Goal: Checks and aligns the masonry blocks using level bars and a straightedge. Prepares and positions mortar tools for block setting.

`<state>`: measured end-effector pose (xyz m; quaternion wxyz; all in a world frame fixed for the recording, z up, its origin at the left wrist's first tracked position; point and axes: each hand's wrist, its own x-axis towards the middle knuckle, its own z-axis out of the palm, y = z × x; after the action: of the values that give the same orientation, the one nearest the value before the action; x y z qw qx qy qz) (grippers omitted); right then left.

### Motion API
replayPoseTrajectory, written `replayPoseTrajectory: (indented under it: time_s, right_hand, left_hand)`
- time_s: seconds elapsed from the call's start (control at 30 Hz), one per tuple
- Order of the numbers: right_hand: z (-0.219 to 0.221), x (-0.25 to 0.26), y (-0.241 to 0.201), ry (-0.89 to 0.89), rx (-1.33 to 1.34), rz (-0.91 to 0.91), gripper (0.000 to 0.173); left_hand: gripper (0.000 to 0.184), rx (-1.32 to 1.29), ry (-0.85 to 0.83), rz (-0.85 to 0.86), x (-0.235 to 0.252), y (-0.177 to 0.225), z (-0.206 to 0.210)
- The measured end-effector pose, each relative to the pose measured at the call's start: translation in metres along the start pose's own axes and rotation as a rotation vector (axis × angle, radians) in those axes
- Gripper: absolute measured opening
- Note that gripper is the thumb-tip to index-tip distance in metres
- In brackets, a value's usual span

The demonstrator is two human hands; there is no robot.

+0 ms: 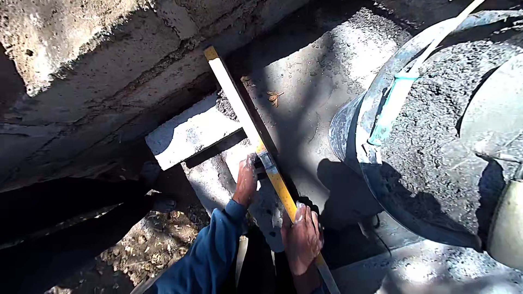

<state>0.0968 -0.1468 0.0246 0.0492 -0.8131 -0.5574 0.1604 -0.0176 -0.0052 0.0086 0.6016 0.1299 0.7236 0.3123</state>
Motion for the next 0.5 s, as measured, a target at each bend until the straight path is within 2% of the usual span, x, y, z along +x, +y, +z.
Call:
replayPoseTrajectory:
  time_s: [0.1,0.2,0.27,0.33,0.4,0.47,0.5]
  right_hand:
    - [-0.006,0.002,0.001,-0.074,0.048,0.017,0.04]
    - [-0.023,0.001,0.007,-0.077,0.091,0.019,0.041]
    - [-0.048,-0.011,0.021,-0.043,0.126,-0.007,0.043]
    - [-0.081,-0.035,0.043,-0.008,0.222,-0.007,0.048]
    - [-0.118,-0.057,0.069,0.068,0.334,-0.009,0.046]
    - [-0.159,-0.09,0.095,0.098,0.466,0.062,0.047]
    - [-0.17,-0.099,0.109,0.107,0.545,0.114,0.052]
  left_hand:
    - [0.054,0.019,0.023,-0.035,-0.004,0.003,0.005]
    - [0.055,0.021,0.072,-0.057,-0.006,0.004,0.012]
    - [0.045,0.045,0.094,-0.032,-0.011,0.002,0.014]
    - [0.024,0.182,0.045,0.094,-0.023,-0.005,0.008]
    - [0.027,0.354,-0.035,0.161,-0.032,-0.006,0.003]
    - [0.032,0.476,-0.046,0.107,-0.038,-0.017,0.0]
    - [0.031,0.494,-0.027,0.102,-0.026,-0.019,0.006]
